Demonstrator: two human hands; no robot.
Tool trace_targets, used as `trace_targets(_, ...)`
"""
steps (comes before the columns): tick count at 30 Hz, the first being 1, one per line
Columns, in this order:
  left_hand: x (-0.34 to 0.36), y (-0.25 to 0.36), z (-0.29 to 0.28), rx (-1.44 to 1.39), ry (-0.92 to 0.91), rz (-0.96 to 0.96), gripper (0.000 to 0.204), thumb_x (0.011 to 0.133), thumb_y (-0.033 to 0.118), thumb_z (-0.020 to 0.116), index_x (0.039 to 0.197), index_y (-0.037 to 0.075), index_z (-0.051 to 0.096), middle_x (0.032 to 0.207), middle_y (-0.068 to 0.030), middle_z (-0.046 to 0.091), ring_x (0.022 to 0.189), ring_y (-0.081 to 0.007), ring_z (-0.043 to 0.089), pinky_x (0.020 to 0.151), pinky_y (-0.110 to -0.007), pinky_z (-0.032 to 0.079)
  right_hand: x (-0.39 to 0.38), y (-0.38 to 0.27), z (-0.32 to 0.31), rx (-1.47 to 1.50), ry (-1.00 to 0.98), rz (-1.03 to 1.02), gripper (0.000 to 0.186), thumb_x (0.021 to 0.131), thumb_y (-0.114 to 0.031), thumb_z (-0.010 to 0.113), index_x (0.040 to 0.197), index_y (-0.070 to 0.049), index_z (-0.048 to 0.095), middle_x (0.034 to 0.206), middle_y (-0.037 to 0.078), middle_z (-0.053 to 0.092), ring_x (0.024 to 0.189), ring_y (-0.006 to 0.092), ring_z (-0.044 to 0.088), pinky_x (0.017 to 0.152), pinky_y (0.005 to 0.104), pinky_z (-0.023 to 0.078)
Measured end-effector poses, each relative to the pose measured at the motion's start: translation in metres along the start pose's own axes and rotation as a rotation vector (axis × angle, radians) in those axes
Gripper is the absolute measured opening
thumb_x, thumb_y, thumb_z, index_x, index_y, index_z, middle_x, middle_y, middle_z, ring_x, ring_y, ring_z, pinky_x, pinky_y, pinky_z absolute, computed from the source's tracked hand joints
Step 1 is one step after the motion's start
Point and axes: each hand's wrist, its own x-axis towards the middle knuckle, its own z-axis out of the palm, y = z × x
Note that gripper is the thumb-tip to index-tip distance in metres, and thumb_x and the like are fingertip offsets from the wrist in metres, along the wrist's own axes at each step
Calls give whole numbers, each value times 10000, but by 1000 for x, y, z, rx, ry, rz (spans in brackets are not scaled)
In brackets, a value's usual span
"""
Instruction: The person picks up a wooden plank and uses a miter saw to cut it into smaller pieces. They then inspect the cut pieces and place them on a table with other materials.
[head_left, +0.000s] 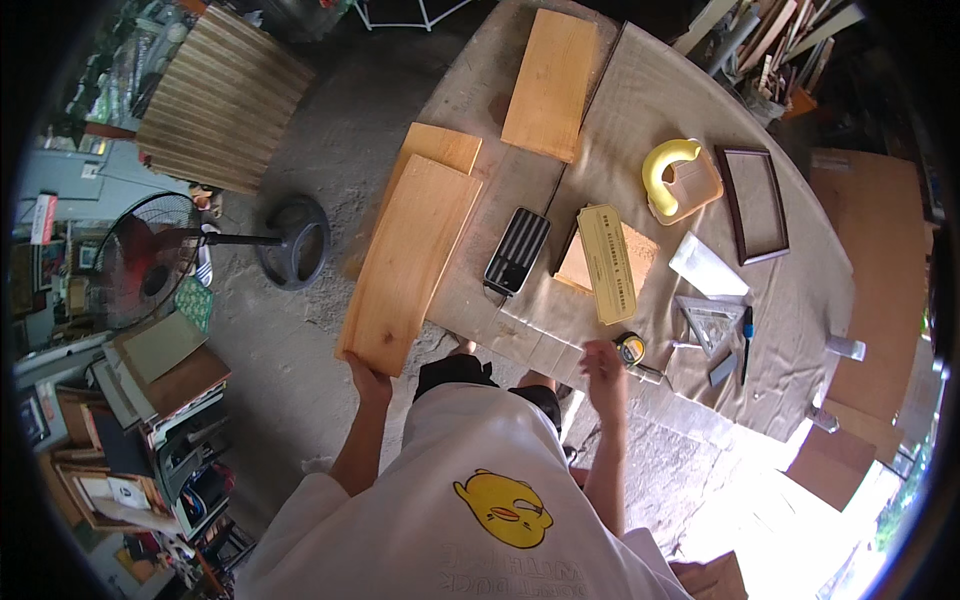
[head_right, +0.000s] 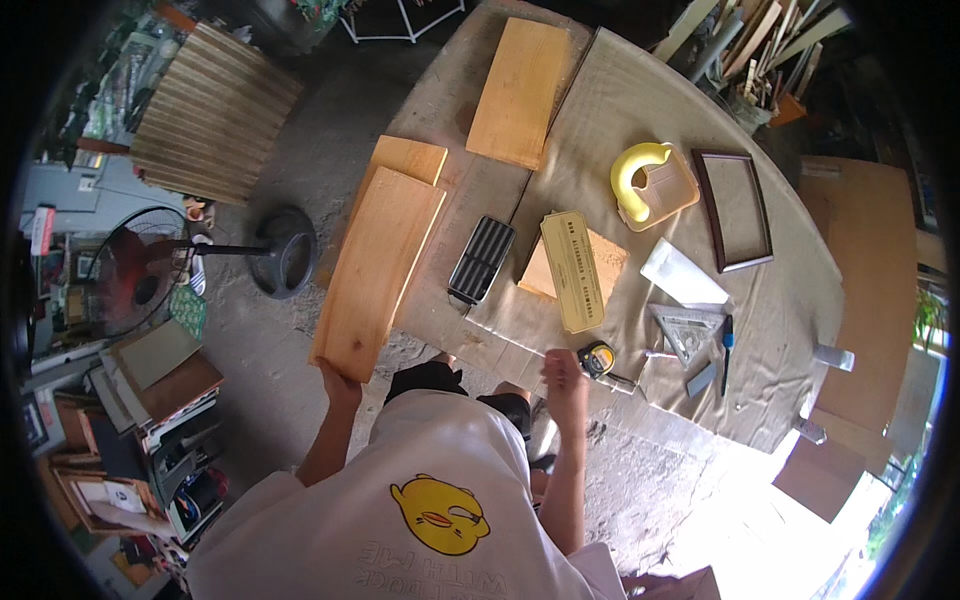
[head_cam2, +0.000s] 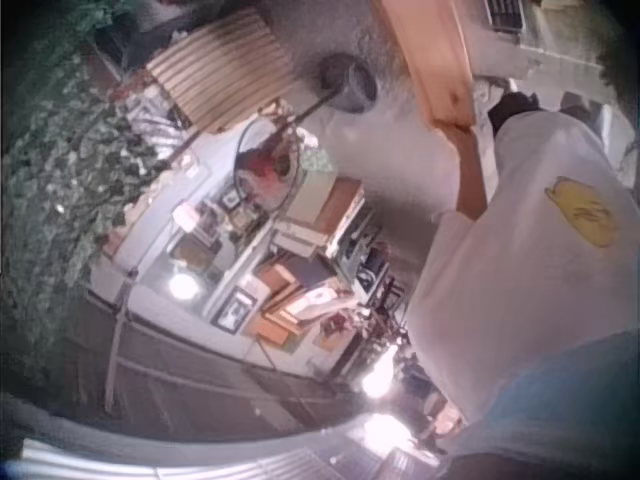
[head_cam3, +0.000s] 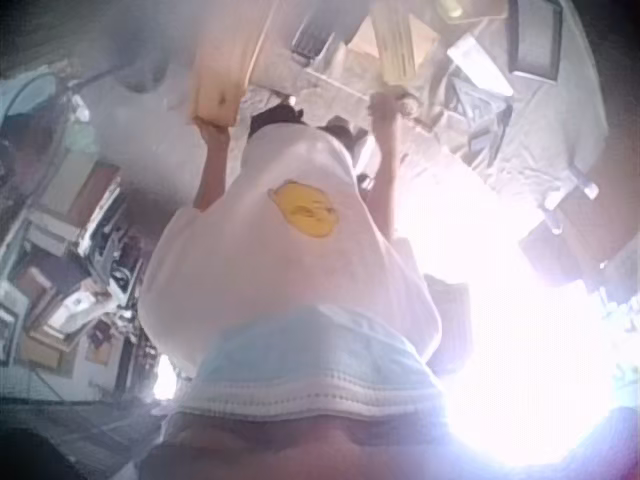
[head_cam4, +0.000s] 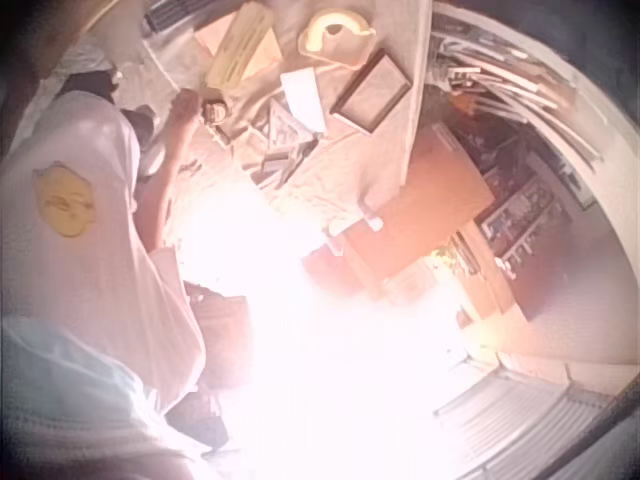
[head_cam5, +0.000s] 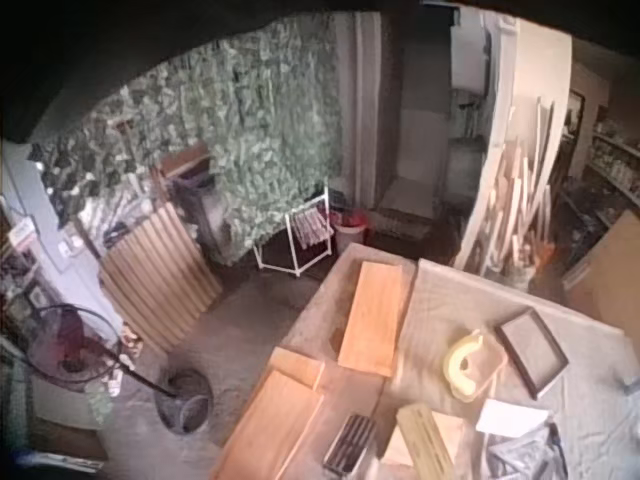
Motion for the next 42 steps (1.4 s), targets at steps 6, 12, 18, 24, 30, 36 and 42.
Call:
trace_targets(6,3,25,33,46,148,95,873,933,729,335,1488,56,308,1460,-126,424,1312,-277,445,1120,-412,342,-11,-47,81,-121,-193,-59,166,945,-67,566,1100,-25,608,826,55,650,779,117,645,666,276,512)
trace_targets(12,24,79,47,234,144,239,910,940,729,311,1441,-29,363,1414,-166,464,1250,-299,503,1047,-413,421,6,-55,92,-229,-210,-159,152,948,-117,607,1068,-25,615,778,105,665,705,184,662,632,305,514)
trace_targets(18,46,137,27,260,69,165,826,968,689,280,1447,24,376,1386,-152,501,1229,-300,539,1027,-425,458,45,-58,93,-123,-69,-249,200,996,-169,558,1137,-30,586,862,53,643,788,121,640,648,269,518)
trace_targets(24,38,172,-16,144,-220,-25,798,941,716,303,1470,124,384,1430,-78,496,1283,-277,506,1044,-452,445,61,-104,103,424,-318,-171,508,1041,-405,436,1381,-28,427,1238,117,589,1114,202,588,951,336,461)
trace_targets(30,26,160,-28,89,-433,-171,818,929,731,304,1465,119,392,1440,-73,494,1293,-257,496,1075,-450,411,19,-142,99,810,-725,-48,602,1043,-424,414,1501,-46,309,1395,102,488,1259,182,485,1042,345,398)
trace_targets(36,16,134,15,281,-481,-137,814,948,715,243,1460,101,395,1432,-82,506,1310,-259,489,1084,-426,410,-19,-154,67,684,-843,-380,689,1001,-383,537,1522,-23,266,1486,115,392,1329,223,417,1102,376,339)
trace_targets(42,22,131,42,275,-559,-170,781,968,687,230,1460,104,395,1433,-87,508,1299,-265,506,1068,-426,433,-35,-158,51,668,-859,-410,767,939,-212,667,1533,-9,226,1513,149,363,1296,236,461,1093,399,364)
